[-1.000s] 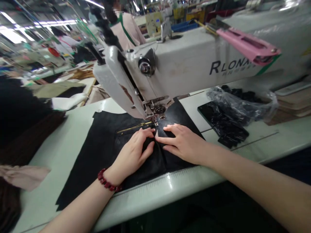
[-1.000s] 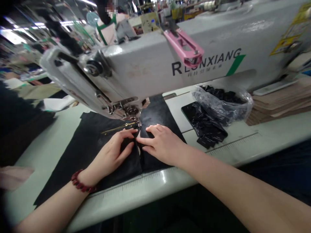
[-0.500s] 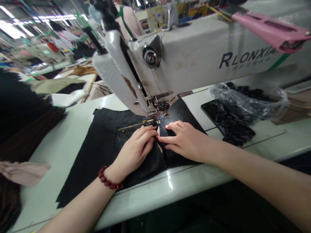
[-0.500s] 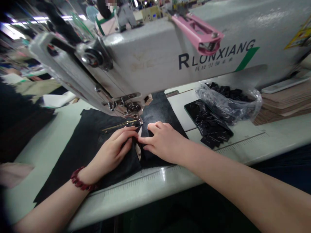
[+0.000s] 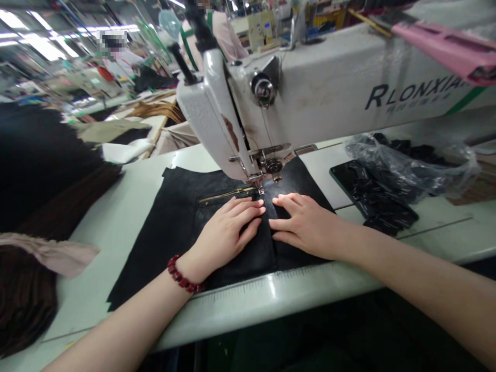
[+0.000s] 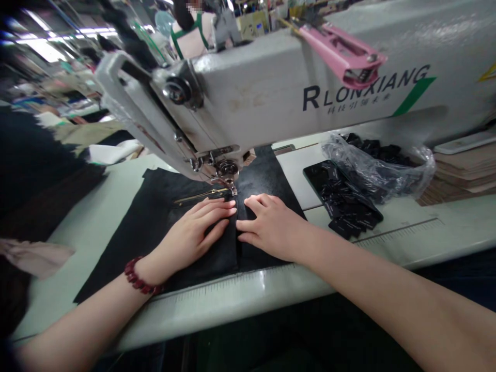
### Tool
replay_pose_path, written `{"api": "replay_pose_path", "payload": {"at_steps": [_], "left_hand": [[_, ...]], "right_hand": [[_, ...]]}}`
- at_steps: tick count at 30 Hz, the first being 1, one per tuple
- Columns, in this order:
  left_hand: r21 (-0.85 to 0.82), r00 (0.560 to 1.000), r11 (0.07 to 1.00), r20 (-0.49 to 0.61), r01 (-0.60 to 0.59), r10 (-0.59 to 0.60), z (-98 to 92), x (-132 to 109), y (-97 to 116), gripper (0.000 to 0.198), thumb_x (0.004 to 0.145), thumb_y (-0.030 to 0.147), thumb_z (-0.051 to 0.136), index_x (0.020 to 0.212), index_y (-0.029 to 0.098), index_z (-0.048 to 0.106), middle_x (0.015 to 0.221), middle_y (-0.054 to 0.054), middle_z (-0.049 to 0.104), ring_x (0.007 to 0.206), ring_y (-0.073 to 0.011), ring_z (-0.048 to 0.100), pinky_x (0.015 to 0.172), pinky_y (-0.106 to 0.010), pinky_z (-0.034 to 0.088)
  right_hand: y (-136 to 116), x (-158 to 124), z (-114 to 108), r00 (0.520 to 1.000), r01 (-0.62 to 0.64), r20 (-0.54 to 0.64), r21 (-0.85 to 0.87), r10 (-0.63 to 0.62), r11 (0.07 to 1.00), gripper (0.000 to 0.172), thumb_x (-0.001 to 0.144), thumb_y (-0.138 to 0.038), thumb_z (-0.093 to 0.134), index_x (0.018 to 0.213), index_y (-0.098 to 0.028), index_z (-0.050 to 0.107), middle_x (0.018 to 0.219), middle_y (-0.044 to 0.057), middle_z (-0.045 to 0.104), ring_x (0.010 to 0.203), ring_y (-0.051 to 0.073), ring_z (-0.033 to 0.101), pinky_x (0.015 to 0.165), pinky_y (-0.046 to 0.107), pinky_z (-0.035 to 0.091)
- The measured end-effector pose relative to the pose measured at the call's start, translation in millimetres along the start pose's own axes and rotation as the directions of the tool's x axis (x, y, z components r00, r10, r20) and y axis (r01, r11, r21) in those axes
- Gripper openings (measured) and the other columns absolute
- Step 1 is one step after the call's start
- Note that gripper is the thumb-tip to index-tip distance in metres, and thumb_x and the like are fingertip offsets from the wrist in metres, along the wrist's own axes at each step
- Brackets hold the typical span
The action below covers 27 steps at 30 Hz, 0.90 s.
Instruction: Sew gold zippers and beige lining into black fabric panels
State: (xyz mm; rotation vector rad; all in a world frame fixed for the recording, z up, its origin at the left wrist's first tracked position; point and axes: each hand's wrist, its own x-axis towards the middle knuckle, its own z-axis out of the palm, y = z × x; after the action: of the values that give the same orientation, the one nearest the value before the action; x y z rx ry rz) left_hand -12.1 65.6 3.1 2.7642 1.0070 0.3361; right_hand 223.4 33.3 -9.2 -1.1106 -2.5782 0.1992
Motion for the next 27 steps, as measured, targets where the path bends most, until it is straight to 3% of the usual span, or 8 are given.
{"api": "replay_pose_path", "payload": {"at_steps": [4, 8, 12, 16, 21, 24, 27], "left_hand": [[0.072, 1.0, 0.997, 0.028, 0.005, -0.007, -2.6, -3.6, 9.1, 0.038, 0.097, 0.038, 0.049, 0.131, 0.021, 0.056, 0.142, -0.005, 0.053, 0.134, -0.024, 0.044, 0.118, -0.045, 0.03], [0.149, 0.999, 0.988, 0.012, 0.034, -0.036, -1.8, -8.1, 20.3, 0.047, 0.094, 0.044, 0.053, 0.134, 0.02, 0.054, 0.142, -0.006, 0.052, 0.132, -0.0277, 0.045, 0.115, -0.047, 0.033], [0.207, 0.997, 0.975, -0.015, 0.078, -0.076, -1.0, -7.8, 26.2, 0.047, 0.094, 0.044, 0.053, 0.132, 0.017, 0.055, 0.143, -0.006, 0.053, 0.131, -0.0284, 0.046, 0.114, -0.047, 0.035], [0.208, 0.993, 0.972, -0.045, 0.112, -0.105, -1.7, -14.3, 34.3, 0.045, 0.095, 0.043, 0.053, 0.132, 0.018, 0.055, 0.143, -0.005, 0.053, 0.132, -0.027, 0.046, 0.116, -0.048, 0.033], [0.115, 0.993, 0.987, -0.047, 0.113, -0.108, 8.1, -54.4, 74.0, 0.038, 0.099, 0.034, 0.047, 0.134, 0.021, 0.054, 0.141, -0.002, 0.054, 0.135, -0.0208, 0.044, 0.12, -0.042, 0.03], [0.106, 0.979, 0.977, -0.111, 0.185, -0.173, 22.4, -78.1, 104.5, 0.048, 0.098, 0.033, 0.048, 0.143, 0.015, 0.044, 0.147, -0.006, 0.049, 0.139, -0.0212, 0.041, 0.121, -0.041, 0.029], [0.114, 0.953, 0.955, -0.169, 0.272, -0.251, 37.4, -86.1, 124.2, 0.05, 0.098, 0.031, 0.049, 0.144, 0.013, 0.042, 0.148, -0.009, 0.046, 0.14, -0.0229, 0.038, 0.121, -0.043, 0.03]], "right_hand": [[6.2, -11.0, -9.9, 0.998, 0.048, 0.026, 0.158, -0.053, 0.986, 0.03, 0.097, -0.037, 0.049, 0.119, -0.031, 0.068, 0.145, 0.01, 0.045, 0.134, 0.028, 0.041, 0.112, 0.054, 0.03], [10.5, -12.1, -10.8, 0.999, -0.025, -0.038, 0.273, 0.036, 0.962, 0.032, 0.099, -0.028, 0.043, 0.121, -0.024, 0.066, 0.13, 0.006, 0.062, 0.121, 0.02, 0.055, 0.112, 0.044, 0.035], [8.2, -3.0, -5.1, 0.998, -0.009, -0.055, 0.165, 0.018, 0.986, 0.037, 0.098, -0.025, 0.044, 0.132, -0.023, 0.058, 0.135, 0.003, 0.06, 0.117, 0.023, 0.053, 0.101, 0.044, 0.043], [5.2, 2.4, -3.3, 1.0, 0.011, -0.022, 0.058, -0.01, 0.998, 0.034, 0.098, -0.032, 0.045, 0.128, -0.027, 0.06, 0.137, -0.001, 0.059, 0.111, 0.024, 0.053, 0.094, 0.046, 0.044], [3.8, 3.0, -2.1, 0.999, 0.04, -0.012, -0.03, -0.04, 0.999, 0.034, 0.099, -0.036, 0.043, 0.126, -0.026, 0.061, 0.139, 0.0, 0.057, 0.112, 0.025, 0.052, 0.094, 0.047, 0.042], [2.2, 3.0, -0.2, 0.999, 0.049, -0.02, -0.058, -0.05, 0.997, 0.032, 0.099, -0.033, 0.043, 0.124, -0.025, 0.062, 0.143, 0.001, 0.053, 0.117, 0.026, 0.051, 0.094, 0.046, 0.042], [1.0, 2.7, 1.5, 0.999, 0.045, -0.011, -0.065, -0.045, 0.997, 0.032, 0.098, -0.032, 0.044, 0.125, -0.025, 0.06, 0.144, 0.002, 0.052, 0.119, 0.026, 0.05, 0.092, 0.046, 0.043]]}}
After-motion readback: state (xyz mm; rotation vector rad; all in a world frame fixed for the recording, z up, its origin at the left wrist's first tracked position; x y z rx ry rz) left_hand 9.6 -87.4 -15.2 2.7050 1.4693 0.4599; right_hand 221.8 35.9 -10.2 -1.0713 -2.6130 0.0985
